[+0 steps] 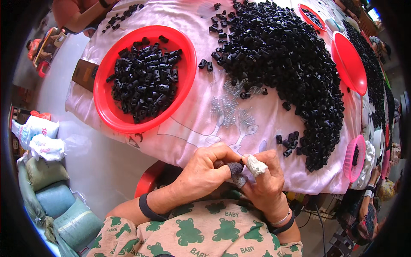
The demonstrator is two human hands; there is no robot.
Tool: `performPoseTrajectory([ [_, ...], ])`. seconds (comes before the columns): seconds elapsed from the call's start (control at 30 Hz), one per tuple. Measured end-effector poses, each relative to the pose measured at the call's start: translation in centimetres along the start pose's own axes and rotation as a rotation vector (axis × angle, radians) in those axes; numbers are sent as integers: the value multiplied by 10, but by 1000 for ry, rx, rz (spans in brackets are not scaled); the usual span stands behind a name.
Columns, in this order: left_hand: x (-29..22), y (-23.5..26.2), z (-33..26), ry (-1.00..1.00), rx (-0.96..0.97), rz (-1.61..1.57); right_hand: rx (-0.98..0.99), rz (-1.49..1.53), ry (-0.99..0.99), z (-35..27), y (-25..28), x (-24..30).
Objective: The person is manually assembling small black plastic shoe components at a large table with other workers.
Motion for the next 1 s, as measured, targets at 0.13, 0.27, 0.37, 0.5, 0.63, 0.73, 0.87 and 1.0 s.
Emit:
performPoseTrajectory([
  [0.13,-8,-4,-3,-19,-42,51,-51,0,-8,0,1,-3],
  [0.27,-1,-1,-1,-306,-33,354,-64,-23,-4,2,7,-5],
  [0.37,-5,0,-1,-214,4,326,-28,-20,-5,2,8,-3],
  [0.5,-6,0,-1,-182,4,262,-7,5,10,4,8,-2],
  [0.63,-6,0,0,-178,8,261,20,57,9,4,8,-2],
  [0.73,-7,-1,0,-241,36,300,70,80,-2,3,10,-3],
  [0.87,-7,-1,0,-219,56,376,120,75,15,7,13,-3],
  [1.0,-7,-1,0,-253,68,440,133,91,-4,6,12,-4],
])
Point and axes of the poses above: each hand's wrist, its own z-axis towards the middle knuckle, its own y-axis out of the back of the hand, x = y × z, the point moved 2 cm from there along z, towards the middle knuckle
